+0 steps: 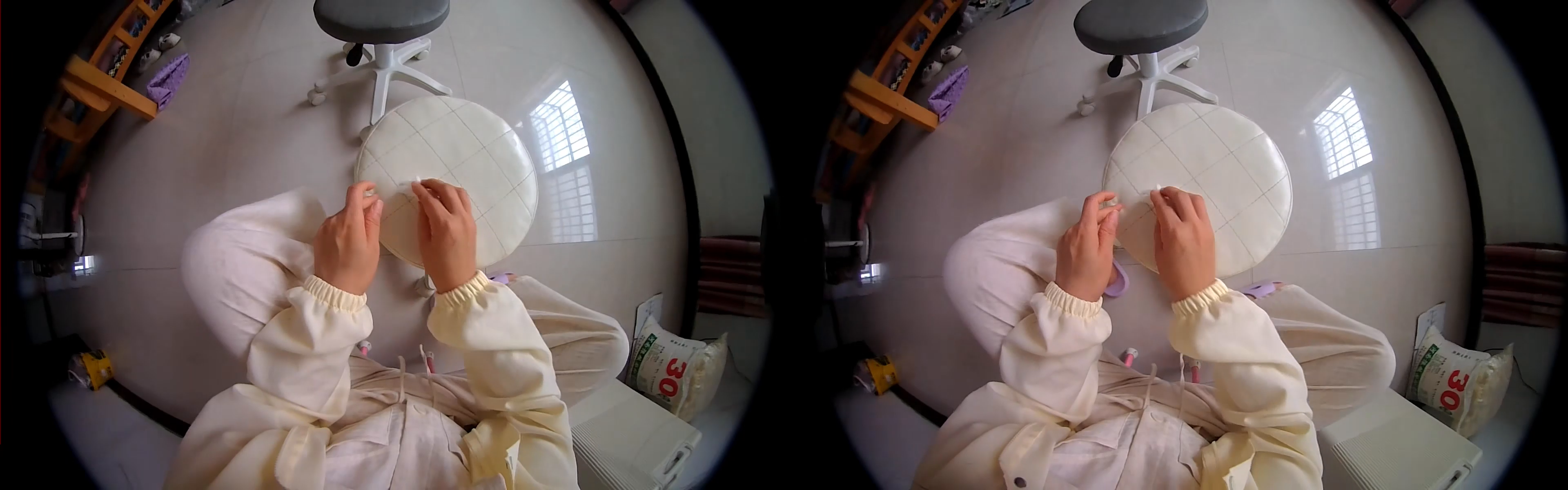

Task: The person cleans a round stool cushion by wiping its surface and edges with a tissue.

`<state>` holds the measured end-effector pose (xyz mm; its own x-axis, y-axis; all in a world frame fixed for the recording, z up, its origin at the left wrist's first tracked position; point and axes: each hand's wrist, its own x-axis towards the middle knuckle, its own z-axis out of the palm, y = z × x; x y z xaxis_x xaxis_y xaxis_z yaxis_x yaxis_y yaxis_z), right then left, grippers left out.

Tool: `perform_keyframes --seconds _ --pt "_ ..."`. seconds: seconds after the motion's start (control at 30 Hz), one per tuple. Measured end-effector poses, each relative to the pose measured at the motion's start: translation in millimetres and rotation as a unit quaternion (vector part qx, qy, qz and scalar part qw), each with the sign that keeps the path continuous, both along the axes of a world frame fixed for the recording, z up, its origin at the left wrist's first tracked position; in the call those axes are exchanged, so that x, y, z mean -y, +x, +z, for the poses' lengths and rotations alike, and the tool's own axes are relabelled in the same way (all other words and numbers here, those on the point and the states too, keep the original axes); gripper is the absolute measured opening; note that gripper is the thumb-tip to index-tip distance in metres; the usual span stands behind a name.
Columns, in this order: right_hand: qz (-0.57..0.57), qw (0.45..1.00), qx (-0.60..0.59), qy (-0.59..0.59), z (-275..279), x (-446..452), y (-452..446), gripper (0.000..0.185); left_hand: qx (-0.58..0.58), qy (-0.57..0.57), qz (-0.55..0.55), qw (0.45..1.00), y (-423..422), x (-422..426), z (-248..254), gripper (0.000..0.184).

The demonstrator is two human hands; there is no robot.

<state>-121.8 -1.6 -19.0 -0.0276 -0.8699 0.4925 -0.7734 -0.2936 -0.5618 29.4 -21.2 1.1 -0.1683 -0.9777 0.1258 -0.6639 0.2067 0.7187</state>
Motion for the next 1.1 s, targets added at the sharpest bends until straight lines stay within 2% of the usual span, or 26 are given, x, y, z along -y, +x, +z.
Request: perform_keyframes --seconds 0.13,0.23,0.27,0.33,0.37,0.43,0.47,0.6,0.67,0.83,1.1 --pt "0.031 0.998 -0.062 -0.015 -16.0 -4.1 21.9 0.032 -0.028 -0.003 0.003 1.0 3.5 2.2 -2.8 0.028" --pt "0.126 0.991 -0.038 0.03 -12.0 -23.3 29.0 0.029 -0.029 0.0 0.007 1.0 3.9 3.0 -2.4 0.031" --pt "0.127 0.991 -0.039 0.03 -10.5 -23.1 27.4 0.029 -0.03 -0.001 0.008 1.0 3.9 3.6 -1.0 0.031" --pt "0.187 0.981 0.015 0.057 -5.7 -23.3 23.9 0.031 -0.03 0.021 0.016 0.999 3.7 3.9 1.8 0.033" --pt "0.187 0.981 0.015 0.058 -3.0 -20.2 22.0 0.031 -0.03 0.021 0.016 0.999 3.3 3.9 1.5 0.033" --pt "0.068 0.997 0.034 0.012 3.4 -7.3 19.5 0.032 -0.047 0.016 0.019 0.999 3.5 3.6 1.6 0.036" --pt "0.069 0.997 0.036 0.012 0.9 -3.8 20.8 0.032 -0.045 0.016 0.02 0.999 4.6 3.0 2.2 0.036" --pt "0.063 0.997 -0.051 0.001 -17.9 -7.2 23.2 0.035 -0.052 0.011 0.002 0.999 3.8 3.3 3.5 0.037" --pt "0.118 0.99 -0.082 0.004 -16.6 -15.4 23.2 0.036 -0.043 0.01 -0.002 0.999 3.4 2.1 2.1 0.035" --pt "0.174 0.976 -0.133 -0.018 -24.8 -38.7 16.1 0.035 0.067 -0.017 -0.023 0.997 0.2 -1.2 2.7 0.032" --pt "0.226 0.941 -0.252 -0.027 -17.1 -77.4 -14.5 0.036 0.119 -0.031 -0.049 0.991 -1.0 -6.5 2.1 0.042"
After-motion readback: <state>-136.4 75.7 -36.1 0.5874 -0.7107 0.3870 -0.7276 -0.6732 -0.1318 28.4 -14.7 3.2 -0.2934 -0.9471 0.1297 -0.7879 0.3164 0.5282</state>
